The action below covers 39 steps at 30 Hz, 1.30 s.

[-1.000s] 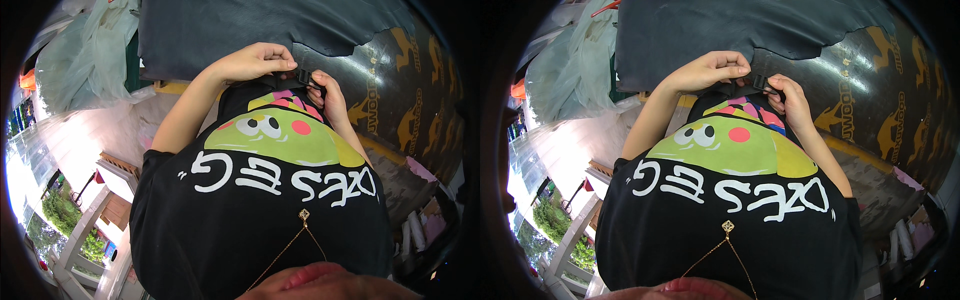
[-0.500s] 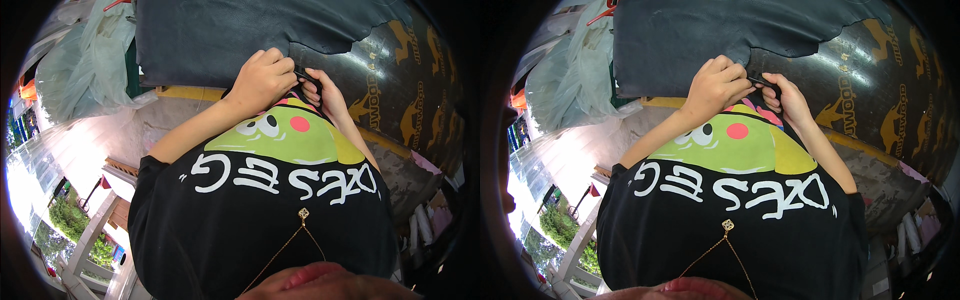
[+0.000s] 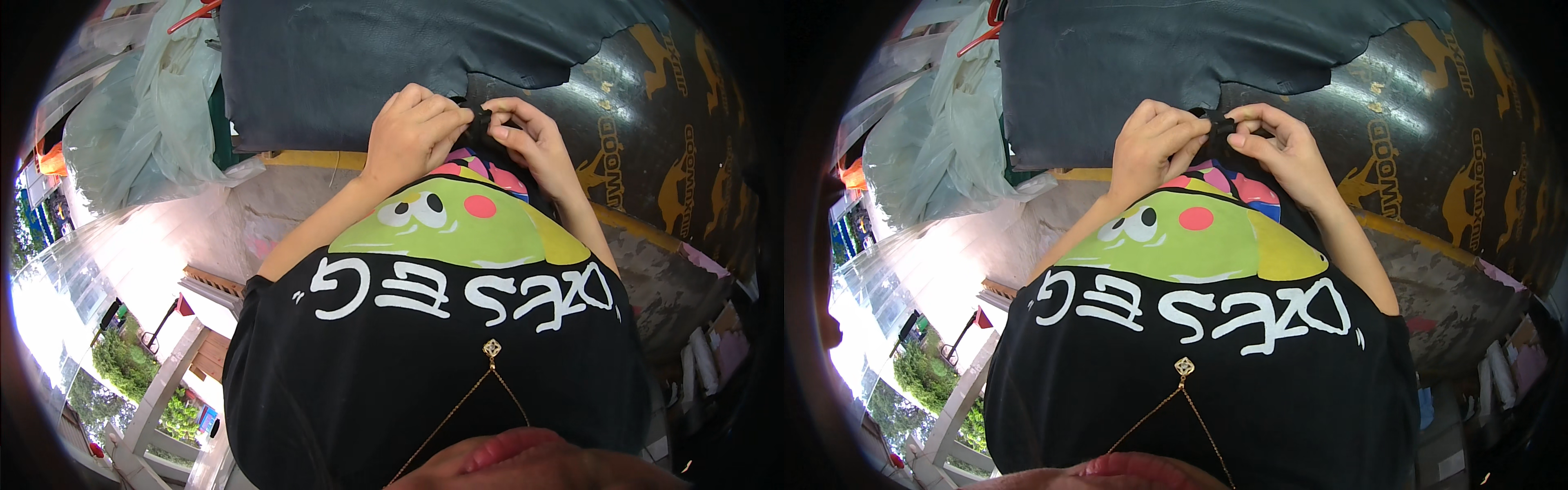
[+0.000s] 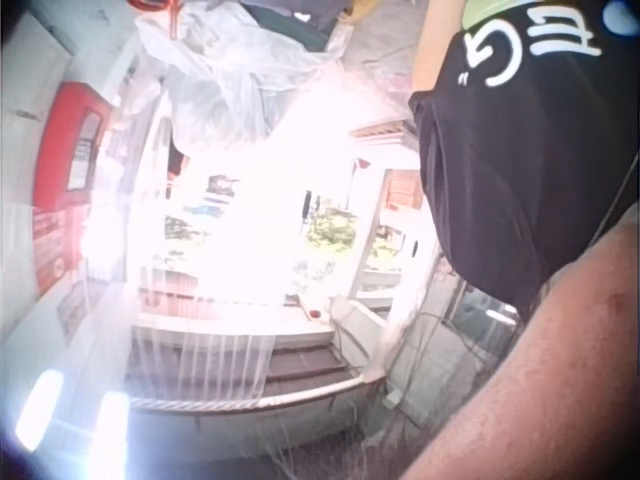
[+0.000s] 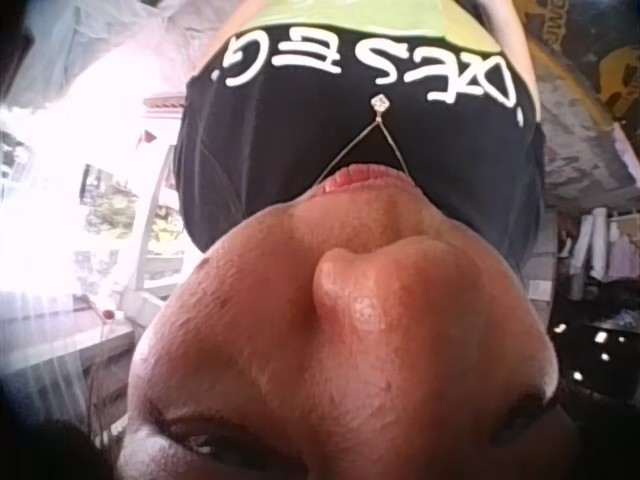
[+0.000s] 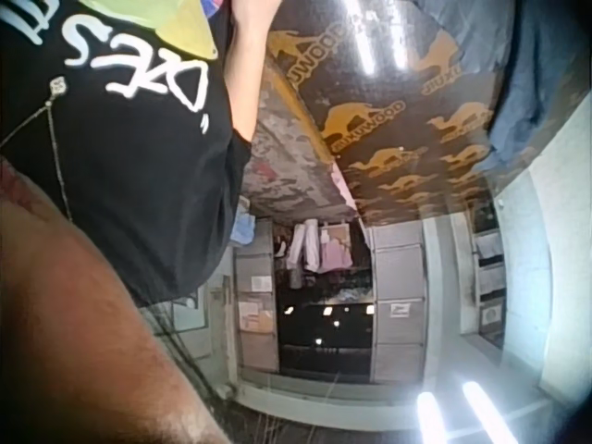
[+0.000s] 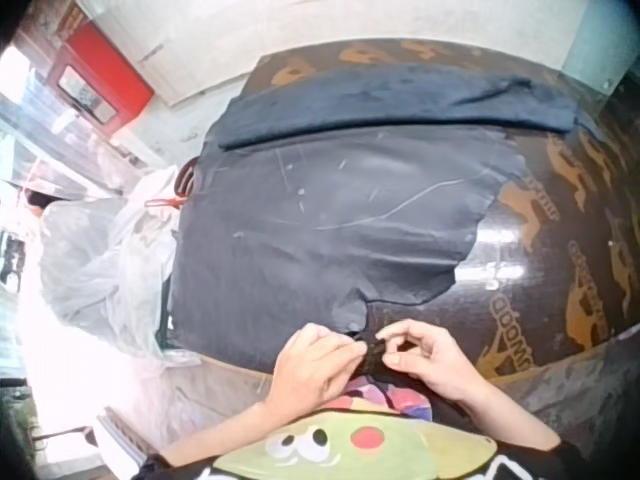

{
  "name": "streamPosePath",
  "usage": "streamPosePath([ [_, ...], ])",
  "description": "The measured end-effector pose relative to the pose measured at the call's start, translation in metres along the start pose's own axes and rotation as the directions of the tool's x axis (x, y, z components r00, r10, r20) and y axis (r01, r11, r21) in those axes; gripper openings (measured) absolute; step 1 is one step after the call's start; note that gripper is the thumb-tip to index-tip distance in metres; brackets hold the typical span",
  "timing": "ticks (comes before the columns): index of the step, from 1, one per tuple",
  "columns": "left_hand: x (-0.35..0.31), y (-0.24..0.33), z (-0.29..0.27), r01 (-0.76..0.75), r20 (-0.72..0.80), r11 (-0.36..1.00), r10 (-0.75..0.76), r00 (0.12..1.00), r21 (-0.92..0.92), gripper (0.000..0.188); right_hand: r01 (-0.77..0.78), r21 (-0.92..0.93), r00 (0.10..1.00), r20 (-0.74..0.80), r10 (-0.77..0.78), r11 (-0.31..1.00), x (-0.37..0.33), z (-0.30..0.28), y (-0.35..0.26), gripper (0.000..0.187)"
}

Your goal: The person folds a large piece of dark fabric on a workbench, then carries it to a pile of other materials. They return to the workbench and begin attaching small black fasteners to the folded fabric by hand.

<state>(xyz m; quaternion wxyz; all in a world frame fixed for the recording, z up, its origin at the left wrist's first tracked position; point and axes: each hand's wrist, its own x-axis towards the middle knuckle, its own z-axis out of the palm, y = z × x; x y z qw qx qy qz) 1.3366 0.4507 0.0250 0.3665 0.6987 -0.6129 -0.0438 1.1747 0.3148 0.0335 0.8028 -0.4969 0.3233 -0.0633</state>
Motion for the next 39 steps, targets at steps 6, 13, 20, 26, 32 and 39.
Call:
streamPosePath([
  [6,0.006,0.001,0.000,-0.084,0.061,0.995,0.087,0.994,-0.051,0.023,0.016,-0.453,1.000,-0.005,-0.020,0.891,-0.003,0.007,0.004,0.041],
  [13,0.004,0.003,0.001,-0.047,0.050,0.995,0.052,0.997,-0.093,0.022,-0.003,-0.372,1.000,0.022,0.012,0.928,0.001,-0.001,0.009,0.035],
  [20,0.006,0.004,-0.005,-0.040,0.098,0.977,0.061,0.993,-0.209,0.020,-0.030,-0.148,0.998,0.054,0.038,0.989,0.001,0.002,0.016,0.027],
  [26,0.006,0.005,-0.007,-0.087,0.112,0.964,0.118,0.987,-0.250,0.020,-0.048,0.053,0.994,-0.098,0.053,0.997,-0.006,0.006,0.022,0.022],
  [32,0.004,0.007,-0.022,-0.158,0.179,0.957,0.204,0.962,-0.242,0.023,0.025,-0.018,0.991,-0.129,-0.027,1.000,-0.014,0.012,0.027,0.020],
  [39,-0.003,0.008,-0.054,-0.114,0.329,0.967,0.187,0.926,-0.227,0.031,0.005,-0.017,0.996,-0.093,-0.007,1.000,-0.019,0.015,0.020,0.020],
])
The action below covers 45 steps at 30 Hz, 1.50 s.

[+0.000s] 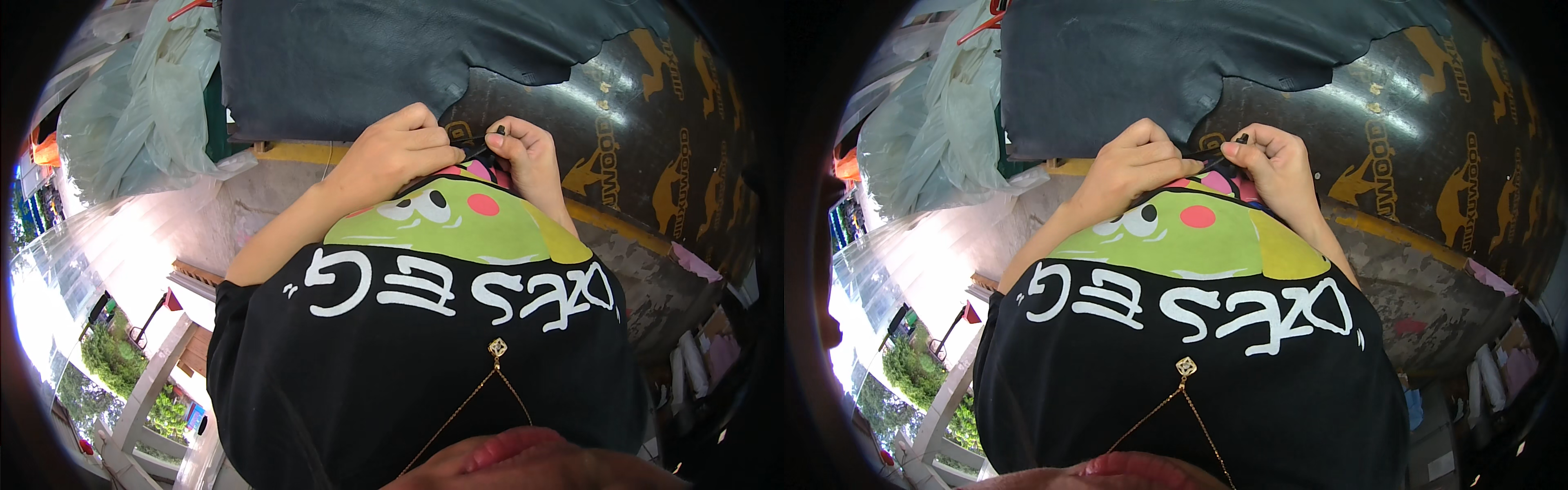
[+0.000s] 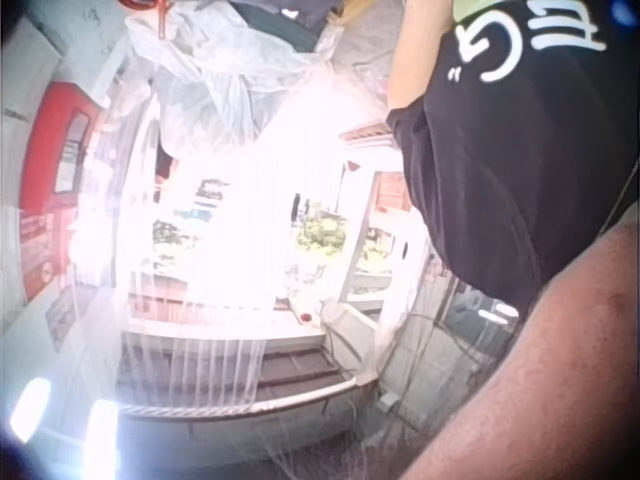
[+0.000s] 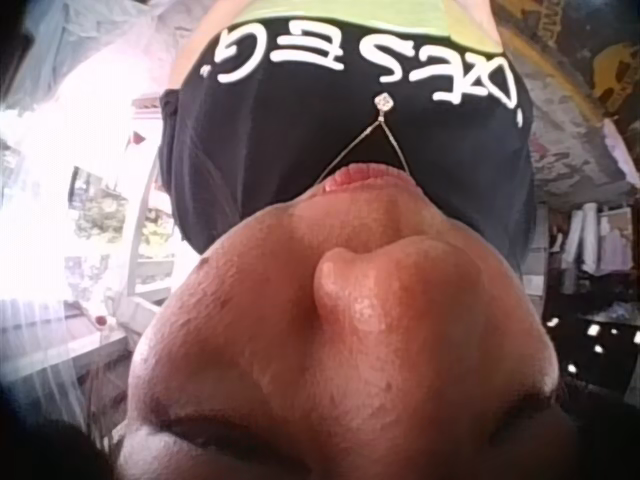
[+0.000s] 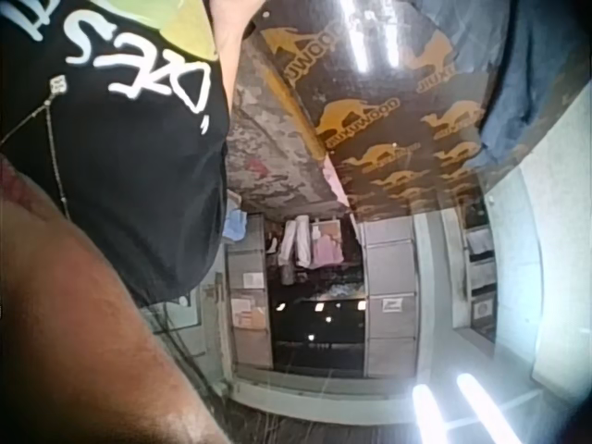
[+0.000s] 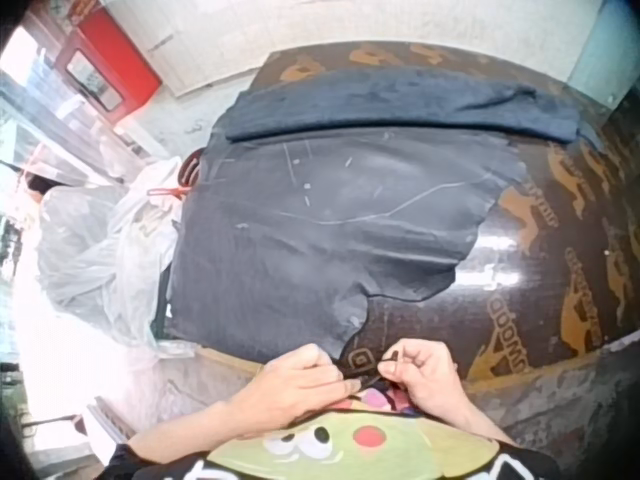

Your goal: The person folds a large piece of dark fabric on a workbench, then carries it to a pile of other materials. They return to the workbench and begin attaching small black fasteners to the folded fabric by hand.

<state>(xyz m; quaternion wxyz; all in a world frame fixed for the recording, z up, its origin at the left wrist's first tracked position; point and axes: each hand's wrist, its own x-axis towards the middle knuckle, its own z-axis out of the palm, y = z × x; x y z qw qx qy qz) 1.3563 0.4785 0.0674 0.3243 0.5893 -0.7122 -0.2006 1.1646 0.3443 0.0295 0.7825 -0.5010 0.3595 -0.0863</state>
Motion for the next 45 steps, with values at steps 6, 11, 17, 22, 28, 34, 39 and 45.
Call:
streamPosePath([
  [6,-0.008,0.005,0.009,0.457,-0.033,0.825,-0.495,0.868,-0.333,0.036,-0.050,-0.273,0.974,0.200,0.107,0.961,0.021,-0.030,-0.024,0.033],
  [11,-0.025,-0.005,0.002,0.608,0.137,0.776,-0.592,0.794,-0.170,0.030,-0.092,-0.366,0.933,0.294,0.209,0.926,0.029,-0.037,-0.038,0.033],
  [17,-0.041,-0.002,0.006,0.541,-0.034,0.839,-0.543,0.839,-0.049,0.020,-0.080,-0.357,0.938,0.289,0.191,0.931,0.025,-0.035,-0.040,0.040],
  [22,-0.044,-0.005,-0.013,0.254,-0.080,0.960,-0.246,0.966,0.119,0.015,0.049,-0.503,0.860,0.461,0.220,0.863,0.022,-0.039,-0.040,0.039],
  [28,-0.066,0.001,-0.036,0.272,0.080,0.939,-0.294,0.952,0.212,0.015,0.236,-0.656,0.818,0.532,0.217,0.717,0.017,-0.022,-0.056,0.037],
  [34,-0.084,-0.005,-0.021,0.644,0.251,0.536,-0.629,0.736,-0.545,0.015,-0.007,-0.435,0.768,0.574,0.283,0.900,0.033,-0.052,-0.051,0.033],
  [39,-0.081,-0.007,-0.001,0.735,0.411,0.276,-0.683,0.604,-0.620,0.022,-0.222,-0.296,0.834,0.435,0.338,0.929,0.038,-0.050,-0.048,0.022],
  [45,-0.070,-0.004,0.024,0.537,0.120,0.369,-0.731,0.672,-0.759,0.018,-0.232,-0.146,0.871,0.409,0.272,0.962,0.034,-0.033,-0.037,0.018],
])
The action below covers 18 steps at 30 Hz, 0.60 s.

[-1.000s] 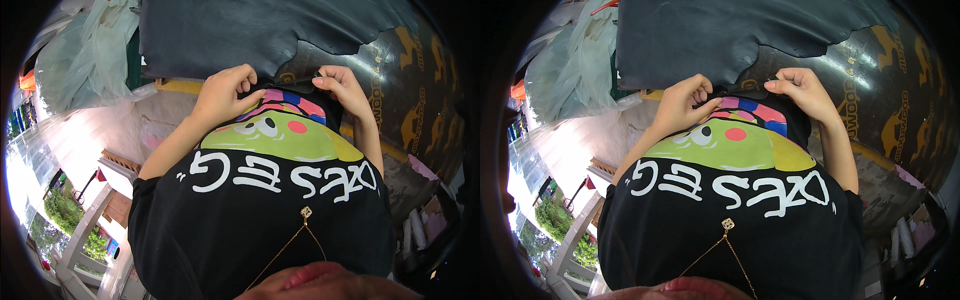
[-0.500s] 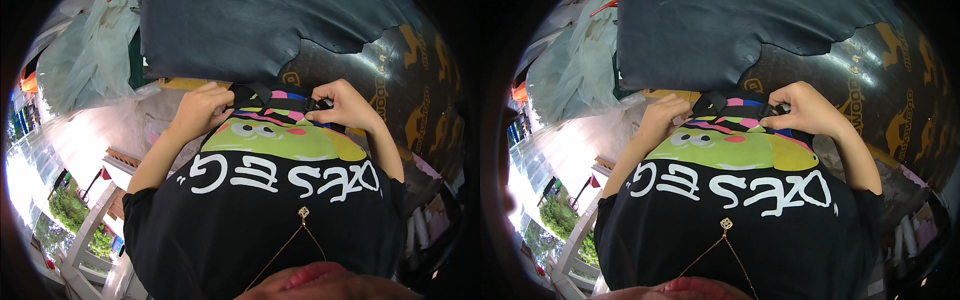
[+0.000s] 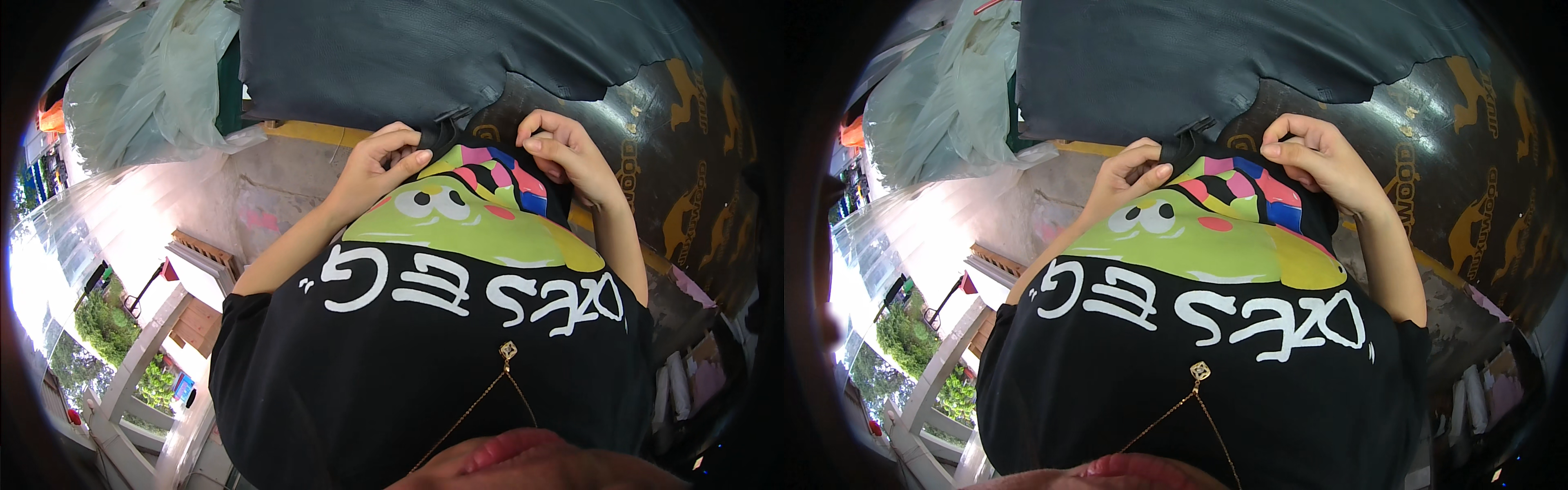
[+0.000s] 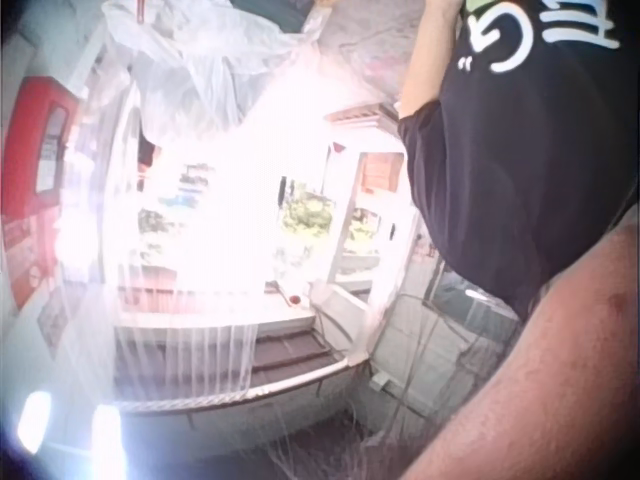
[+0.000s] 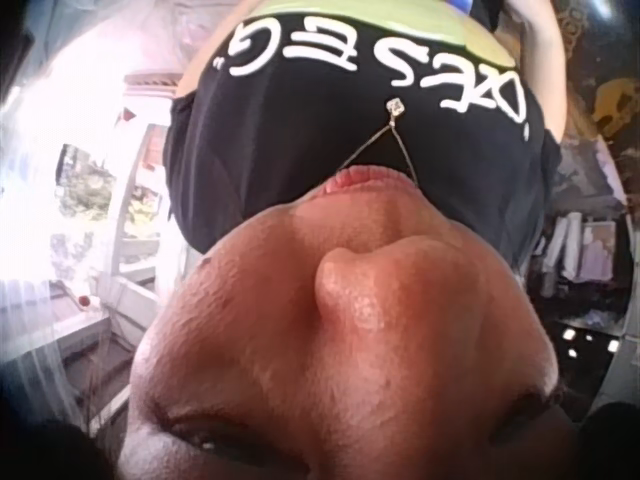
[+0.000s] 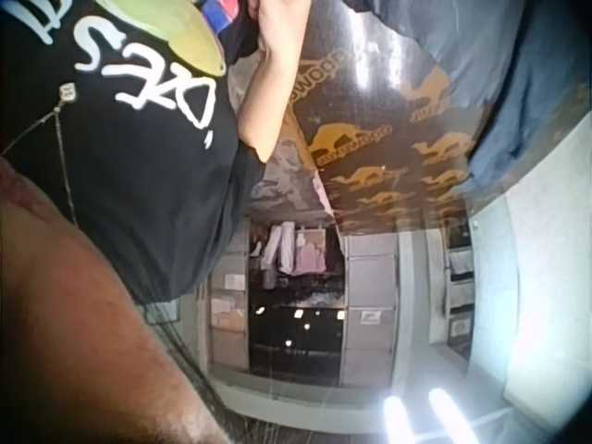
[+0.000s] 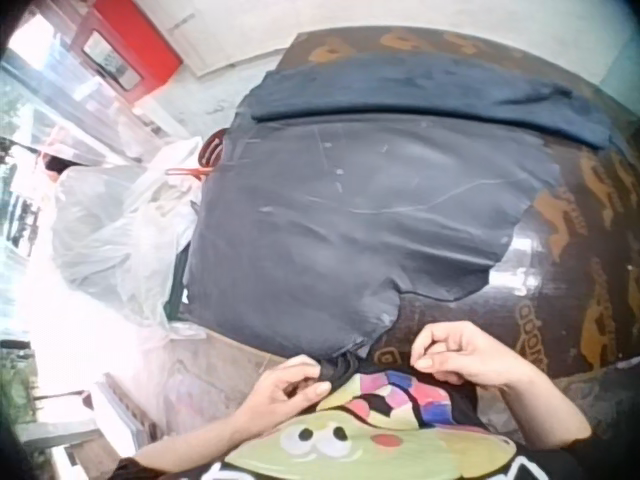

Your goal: The person folds a large piece of dark fabric on a workbench, then carries it to a pile of other materials. They return to the workbench and begin attaching small black fasteners to the folded fabric by hand.

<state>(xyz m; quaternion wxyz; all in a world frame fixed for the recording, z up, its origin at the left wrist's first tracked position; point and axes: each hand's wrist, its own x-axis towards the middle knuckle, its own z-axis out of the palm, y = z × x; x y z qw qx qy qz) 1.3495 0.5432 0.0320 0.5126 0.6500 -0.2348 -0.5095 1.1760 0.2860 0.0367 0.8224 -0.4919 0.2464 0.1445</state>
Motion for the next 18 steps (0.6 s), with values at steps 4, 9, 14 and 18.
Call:
streamPosePath([
  [4,0.005,0.000,0.007,-0.070,0.006,0.996,0.070,0.998,-0.048,0.019,-0.026,0.006,0.995,-0.094,0.027,1.000,0.000,0.018,-0.007,0.030],
  [9,0.014,0.006,0.021,-0.031,0.010,0.996,0.032,0.999,-0.083,0.019,0.012,-0.231,0.999,0.036,-0.004,0.973,0.012,0.033,0.001,0.046],
  [14,0.017,0.003,0.019,-0.057,0.023,0.998,0.057,0.998,0.004,0.015,-0.109,-0.033,0.993,-0.054,0.107,0.993,0.015,0.035,0.001,0.031],
  [18,0.015,0.011,0.017,0.036,-0.054,0.965,-0.052,0.997,-0.259,0.024,-0.175,0.059,0.985,0.010,0.175,0.983,0.018,0.027,0.004,0.030],
])
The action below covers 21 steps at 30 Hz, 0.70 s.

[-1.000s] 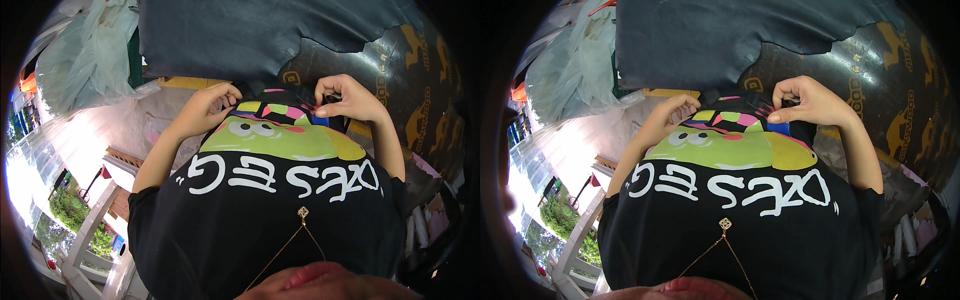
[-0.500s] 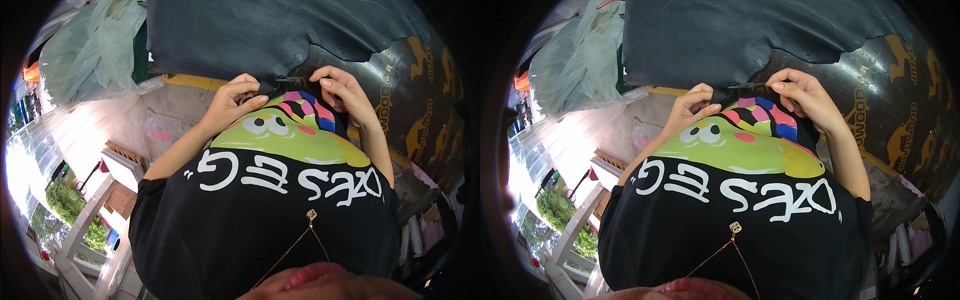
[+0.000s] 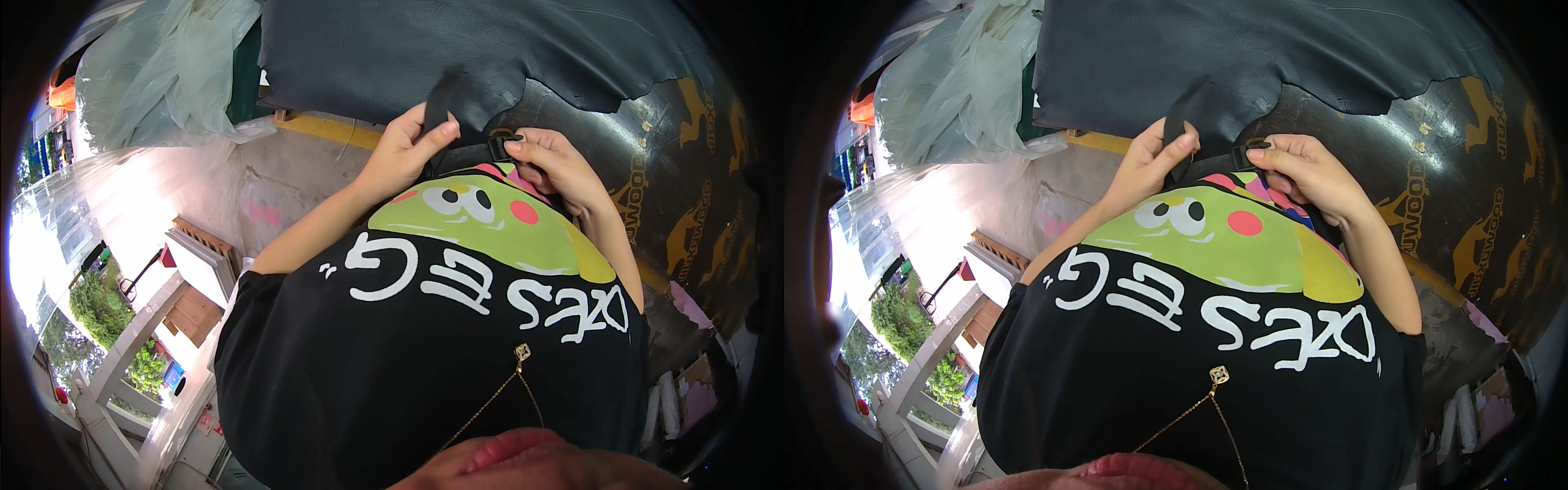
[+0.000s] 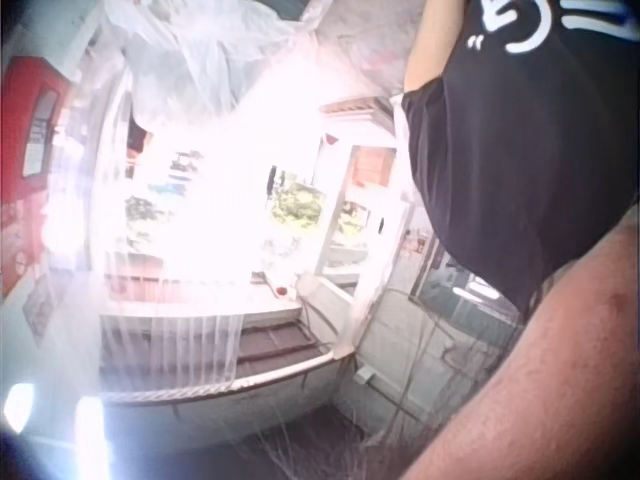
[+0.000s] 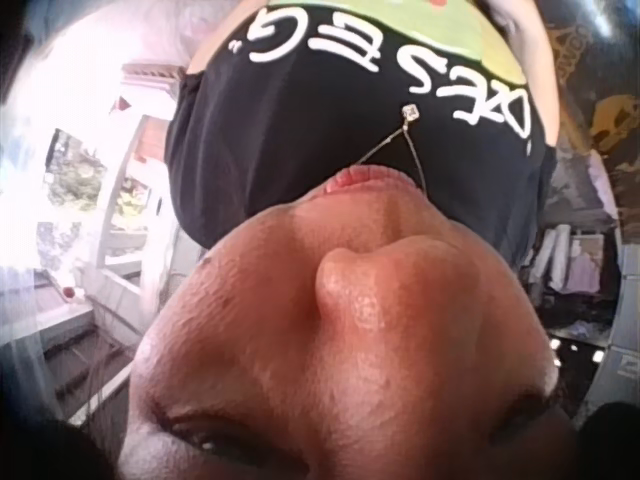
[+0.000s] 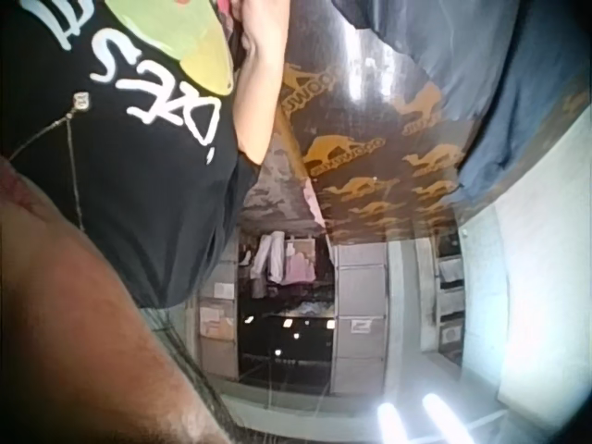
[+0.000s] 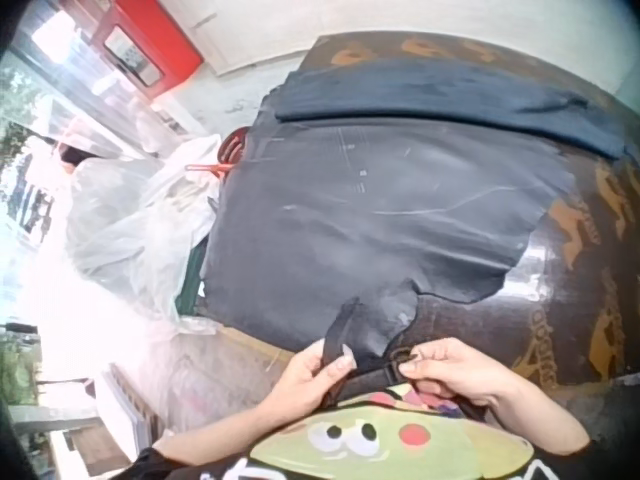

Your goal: The person folds a large piece of dark fabric on a workbench, then carries it to a pile of other materials. They return to the workbench and begin attaching small black fasteners to the folded fabric by hand.

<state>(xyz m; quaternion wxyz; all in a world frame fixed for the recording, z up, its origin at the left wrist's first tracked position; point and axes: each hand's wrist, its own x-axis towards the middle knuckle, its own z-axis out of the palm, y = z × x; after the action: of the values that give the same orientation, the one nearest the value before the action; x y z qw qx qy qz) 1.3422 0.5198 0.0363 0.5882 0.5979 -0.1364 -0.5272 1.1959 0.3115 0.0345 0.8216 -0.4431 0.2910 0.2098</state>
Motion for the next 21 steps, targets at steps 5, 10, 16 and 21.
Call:
streamPosePath([
  [5,-0.005,-0.011,-0.036,-0.029,-0.150,0.999,0.023,0.988,-0.043,0.033,0.072,0.175,0.986,-0.163,-0.044,0.982,-0.005,0.000,0.005,0.032],
  [10,-0.033,0.007,-0.067,0.040,0.100,0.957,-0.072,0.992,0.288,0.036,0.080,0.133,0.989,-0.133,-0.062,0.988,-0.014,-0.006,0.007,0.029],
  [16,-0.025,0.054,-0.074,-0.394,-0.055,0.841,0.443,0.895,0.370,0.031,0.044,-0.102,0.999,0.007,-0.044,0.994,-0.017,-0.014,-0.001,0.031],
  [21,0.021,0.030,0.006,-0.350,0.377,0.688,0.119,0.918,0.635,0.038,0.078,-0.259,0.997,0.015,-0.077,0.963,-0.017,0.000,-0.007,0.028],
])
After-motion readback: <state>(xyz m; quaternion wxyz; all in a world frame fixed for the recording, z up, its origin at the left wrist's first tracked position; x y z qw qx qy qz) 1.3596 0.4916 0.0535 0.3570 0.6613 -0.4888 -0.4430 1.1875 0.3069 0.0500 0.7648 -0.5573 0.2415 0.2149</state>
